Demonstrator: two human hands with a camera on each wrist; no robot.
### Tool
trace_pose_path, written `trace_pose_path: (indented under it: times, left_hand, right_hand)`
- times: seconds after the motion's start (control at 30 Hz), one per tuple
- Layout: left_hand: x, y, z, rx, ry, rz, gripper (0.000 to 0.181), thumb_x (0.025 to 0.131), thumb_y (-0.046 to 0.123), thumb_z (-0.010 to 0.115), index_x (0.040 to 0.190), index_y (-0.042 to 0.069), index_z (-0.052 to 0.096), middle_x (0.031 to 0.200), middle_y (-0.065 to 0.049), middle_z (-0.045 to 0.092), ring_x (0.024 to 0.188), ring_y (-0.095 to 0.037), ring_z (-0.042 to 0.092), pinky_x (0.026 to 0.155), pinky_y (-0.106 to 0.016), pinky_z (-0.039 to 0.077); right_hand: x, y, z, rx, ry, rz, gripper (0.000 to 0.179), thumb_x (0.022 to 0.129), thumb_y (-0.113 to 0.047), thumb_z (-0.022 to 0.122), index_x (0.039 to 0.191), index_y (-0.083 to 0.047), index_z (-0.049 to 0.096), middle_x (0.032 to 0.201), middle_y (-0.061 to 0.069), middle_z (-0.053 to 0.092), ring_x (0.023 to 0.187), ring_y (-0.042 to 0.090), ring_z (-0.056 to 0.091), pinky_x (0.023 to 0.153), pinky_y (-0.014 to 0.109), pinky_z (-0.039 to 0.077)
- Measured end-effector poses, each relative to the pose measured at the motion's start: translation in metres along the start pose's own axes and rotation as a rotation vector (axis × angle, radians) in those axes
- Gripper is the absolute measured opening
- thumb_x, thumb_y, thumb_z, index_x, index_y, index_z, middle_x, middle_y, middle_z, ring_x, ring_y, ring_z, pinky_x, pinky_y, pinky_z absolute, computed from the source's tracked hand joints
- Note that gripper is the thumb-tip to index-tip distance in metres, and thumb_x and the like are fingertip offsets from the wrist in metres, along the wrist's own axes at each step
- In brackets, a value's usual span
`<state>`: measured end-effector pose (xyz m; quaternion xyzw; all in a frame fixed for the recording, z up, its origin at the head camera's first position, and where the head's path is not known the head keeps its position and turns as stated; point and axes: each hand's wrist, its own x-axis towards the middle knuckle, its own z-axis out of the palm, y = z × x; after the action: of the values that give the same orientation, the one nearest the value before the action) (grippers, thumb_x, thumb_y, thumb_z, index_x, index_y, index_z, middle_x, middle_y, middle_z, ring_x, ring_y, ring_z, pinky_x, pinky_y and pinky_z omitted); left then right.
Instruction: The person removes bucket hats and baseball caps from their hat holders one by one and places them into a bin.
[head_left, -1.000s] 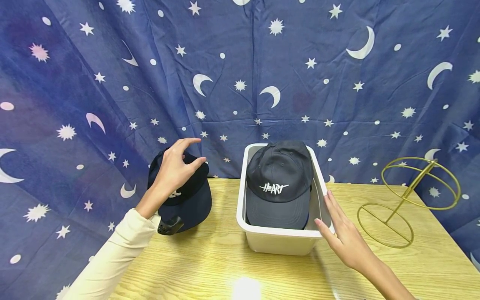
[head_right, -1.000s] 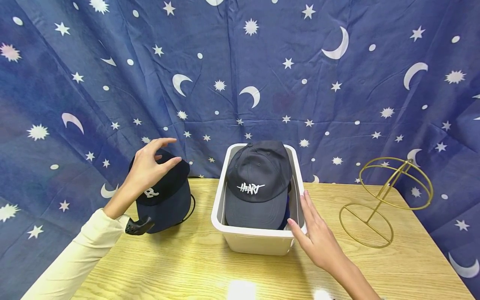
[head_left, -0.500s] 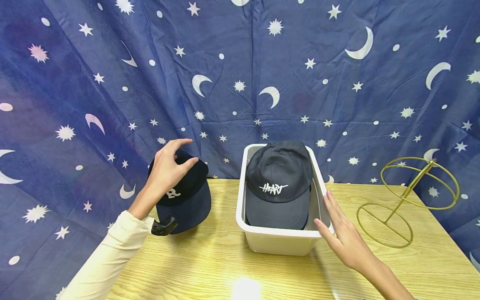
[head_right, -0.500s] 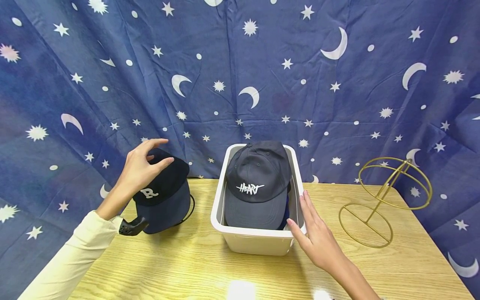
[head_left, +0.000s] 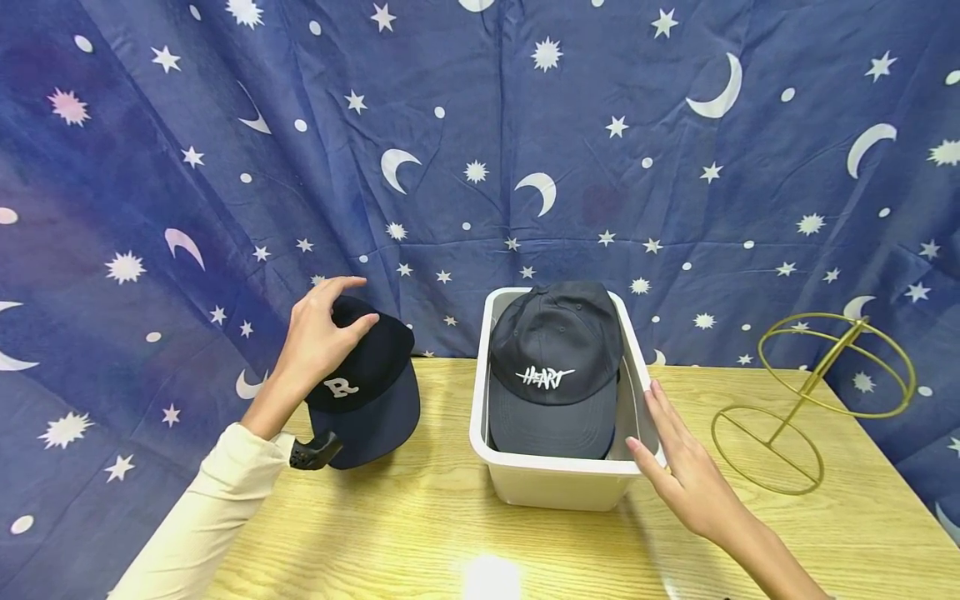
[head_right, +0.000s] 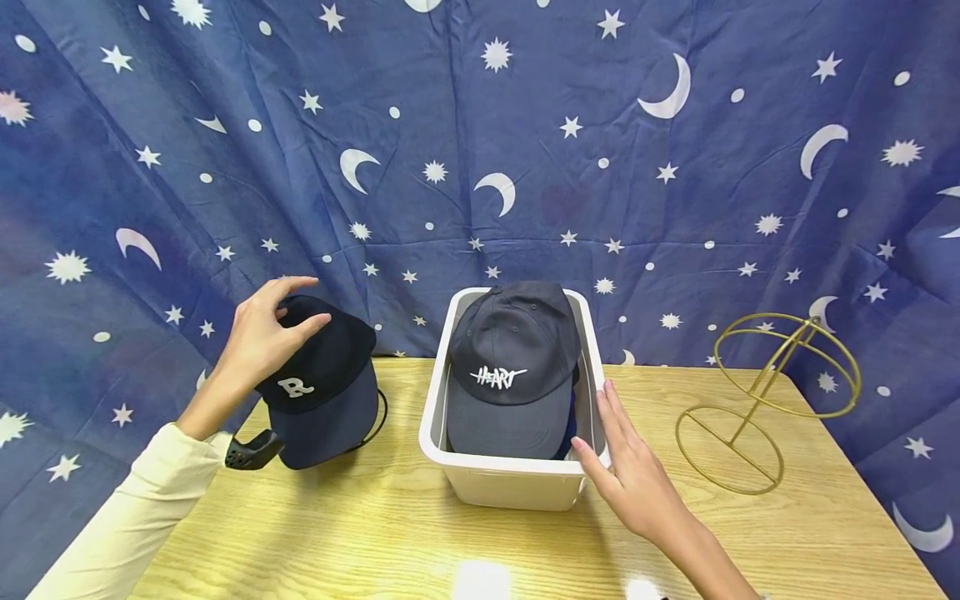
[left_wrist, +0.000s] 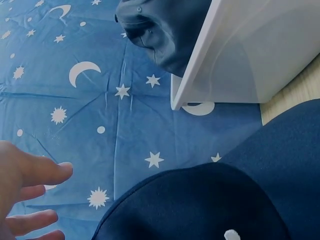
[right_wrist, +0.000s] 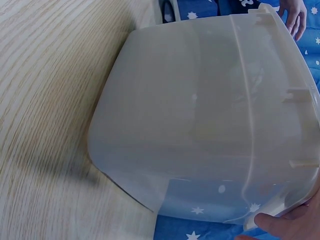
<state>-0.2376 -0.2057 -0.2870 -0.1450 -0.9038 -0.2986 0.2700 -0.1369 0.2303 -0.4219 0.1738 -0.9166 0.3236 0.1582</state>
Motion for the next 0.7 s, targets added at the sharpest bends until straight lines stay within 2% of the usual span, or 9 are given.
trace_pose_path:
  times: [0.07, 0.27, 0.53, 0.7]
  left_hand:
    - [0.0, -0.002, -0.002, 0.004, 0.006, -0.001, 0.045, 0.079, 0.011, 0.074, 0.121, 0.005, 0.06, 0.124, -0.018, 0.058, 0.125, -0.037, 0.045, 0.104, -0.054, 0.033]
    - [0.0, -0.006, -0.006, 0.008, 0.006, 0.002, 0.045, 0.079, 0.01, 0.074, 0.121, 0.003, 0.06, 0.123, -0.02, 0.056, 0.119, -0.038, 0.047, 0.101, -0.056, 0.032]
    - [-0.001, -0.017, -0.009, 0.044, -0.052, -0.093, 0.049, 0.081, 0.015, 0.073, 0.125, 0.003, 0.057, 0.137, -0.023, 0.046, 0.13, -0.042, 0.036, 0.105, -0.059, 0.027]
    - [-0.004, -0.026, -0.009, 0.063, -0.081, -0.128, 0.052, 0.082, 0.017, 0.072, 0.128, 0.002, 0.054, 0.139, -0.024, 0.043, 0.13, -0.042, 0.036, 0.105, -0.058, 0.029]
  right_hand:
    - [0.0, 0.0, 0.0, 0.0, -0.003, 0.003, 0.067, 0.097, -0.025, 0.053, 0.152, -0.01, 0.017, 0.158, 0.002, 0.007, 0.139, 0.037, 0.021, 0.102, 0.064, 0.027]
    - [0.0, 0.0, 0.0, 0.002, -0.006, 0.007, 0.067, 0.097, -0.025, 0.053, 0.152, -0.01, 0.017, 0.158, 0.002, 0.007, 0.138, 0.038, 0.022, 0.1, 0.065, 0.028]
    - [0.0, -0.001, -0.001, -0.004, -0.002, 0.0, 0.067, 0.097, -0.024, 0.053, 0.152, -0.011, 0.017, 0.158, 0.003, 0.008, 0.139, 0.036, 0.021, 0.103, 0.063, 0.027]
    - [0.0, -0.001, -0.001, -0.007, 0.003, -0.005, 0.067, 0.097, -0.024, 0.054, 0.152, -0.01, 0.018, 0.158, 0.003, 0.009, 0.139, 0.035, 0.022, 0.104, 0.061, 0.027]
